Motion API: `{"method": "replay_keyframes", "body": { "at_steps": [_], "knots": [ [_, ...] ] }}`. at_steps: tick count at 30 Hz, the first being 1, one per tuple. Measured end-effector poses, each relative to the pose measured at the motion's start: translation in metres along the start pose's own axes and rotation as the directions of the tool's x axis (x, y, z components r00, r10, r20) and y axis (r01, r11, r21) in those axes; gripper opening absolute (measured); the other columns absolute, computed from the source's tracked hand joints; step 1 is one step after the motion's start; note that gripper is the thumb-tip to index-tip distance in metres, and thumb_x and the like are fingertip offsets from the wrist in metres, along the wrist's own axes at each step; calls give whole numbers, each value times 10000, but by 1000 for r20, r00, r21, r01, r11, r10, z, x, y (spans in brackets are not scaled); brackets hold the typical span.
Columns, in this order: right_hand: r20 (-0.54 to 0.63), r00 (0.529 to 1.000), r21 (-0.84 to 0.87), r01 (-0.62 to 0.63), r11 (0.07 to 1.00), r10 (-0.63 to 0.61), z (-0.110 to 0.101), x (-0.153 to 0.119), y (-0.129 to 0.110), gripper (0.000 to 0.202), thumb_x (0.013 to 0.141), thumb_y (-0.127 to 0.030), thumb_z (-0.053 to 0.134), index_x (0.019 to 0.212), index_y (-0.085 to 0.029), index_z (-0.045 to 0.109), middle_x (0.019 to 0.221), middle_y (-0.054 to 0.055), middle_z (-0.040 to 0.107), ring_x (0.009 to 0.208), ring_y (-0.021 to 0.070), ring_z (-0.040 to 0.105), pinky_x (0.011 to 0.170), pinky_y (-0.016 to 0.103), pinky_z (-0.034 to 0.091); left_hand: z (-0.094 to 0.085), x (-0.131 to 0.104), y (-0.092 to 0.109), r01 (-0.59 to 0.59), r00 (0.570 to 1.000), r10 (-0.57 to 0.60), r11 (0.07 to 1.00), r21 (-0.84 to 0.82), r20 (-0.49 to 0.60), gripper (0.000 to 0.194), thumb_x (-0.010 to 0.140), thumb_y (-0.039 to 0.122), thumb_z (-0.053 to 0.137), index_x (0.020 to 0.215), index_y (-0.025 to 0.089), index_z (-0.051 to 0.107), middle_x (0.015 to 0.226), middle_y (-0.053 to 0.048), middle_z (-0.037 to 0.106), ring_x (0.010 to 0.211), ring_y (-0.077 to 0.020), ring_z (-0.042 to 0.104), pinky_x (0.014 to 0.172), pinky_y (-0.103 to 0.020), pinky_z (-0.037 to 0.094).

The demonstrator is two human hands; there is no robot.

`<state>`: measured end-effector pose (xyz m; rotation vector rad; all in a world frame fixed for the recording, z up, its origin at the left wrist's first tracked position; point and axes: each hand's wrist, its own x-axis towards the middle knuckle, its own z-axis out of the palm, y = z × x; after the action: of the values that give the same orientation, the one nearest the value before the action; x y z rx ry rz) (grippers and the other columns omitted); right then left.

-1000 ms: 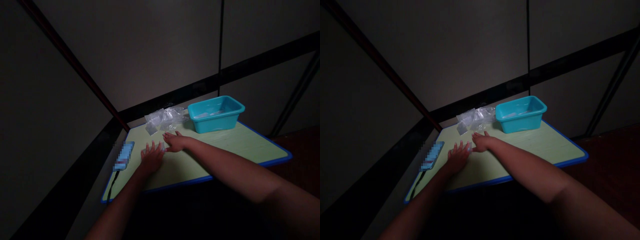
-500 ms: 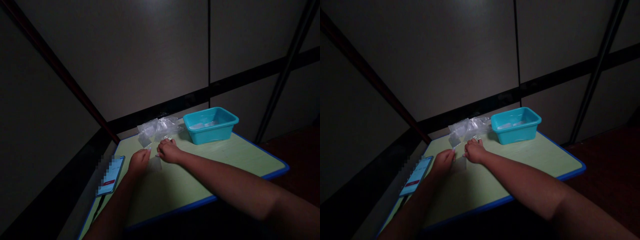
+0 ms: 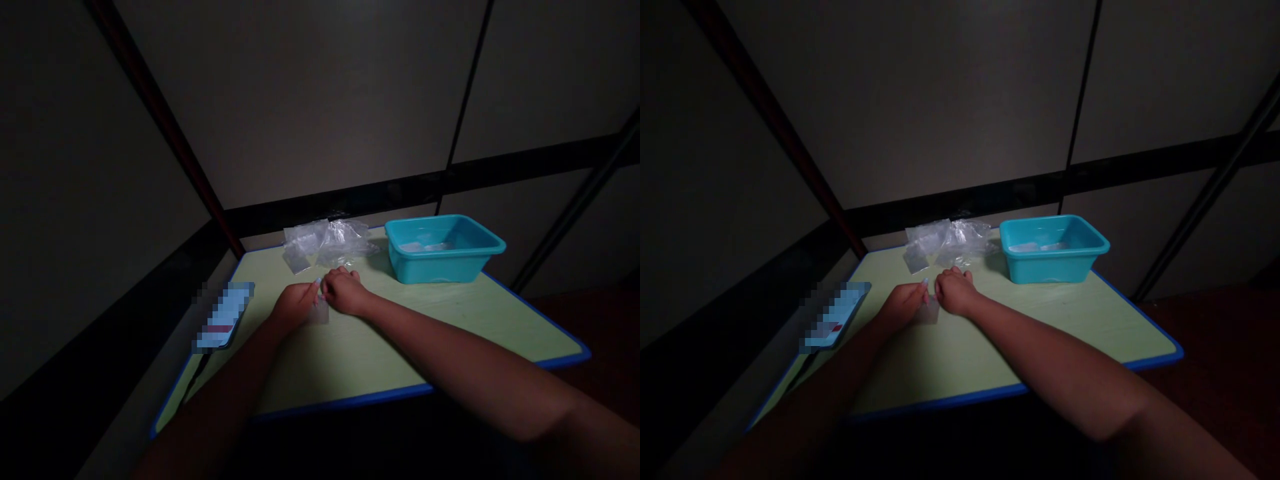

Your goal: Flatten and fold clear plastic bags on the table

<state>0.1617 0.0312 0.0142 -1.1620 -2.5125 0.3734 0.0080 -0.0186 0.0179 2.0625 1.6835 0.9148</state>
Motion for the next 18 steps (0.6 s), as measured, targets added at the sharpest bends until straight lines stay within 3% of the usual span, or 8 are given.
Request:
{"method": "replay_keyframes", "body": {
  "at_steps": [6,13,16,18],
  "knots": [
    [10,998,258,-60,964,60,-3,-1,-2,85,775,-167,530,844,-190,576,791,-4,650,770,145,558,749,289,320,1,-1,0,27,1000,-26,998,-58,14,515,890,483,273,606,185,582,587,4,597,588,-139,556,598,-241,407],
    [23,998,397,46,917,-60,12,4,10,143,745,-133,524,845,-189,610,740,-29,618,727,127,553,729,258,373,-1,2,0,-23,994,20,999,-28,-111,469,889,459,281,642,185,570,679,-20,617,691,-155,579,685,-257,440],
    [1,1000,442,28,897,-31,14,6,14,173,739,-133,514,869,-193,612,712,-35,598,707,128,537,710,256,384,-4,3,-3,-80,984,82,997,14,-156,368,844,454,392,897,167,618,921,-65,643,876,-187,591,794,-294,462],
    [-31,1000,491,14,871,2,14,7,15,212,728,-126,504,901,-202,601,691,-41,580,687,128,524,687,251,389,-5,2,-5,-124,986,124,992,10,-108,520,783,488,503,1169,142,540,1171,-119,583,1062,-227,554,912,-341,438]
  ]
}}
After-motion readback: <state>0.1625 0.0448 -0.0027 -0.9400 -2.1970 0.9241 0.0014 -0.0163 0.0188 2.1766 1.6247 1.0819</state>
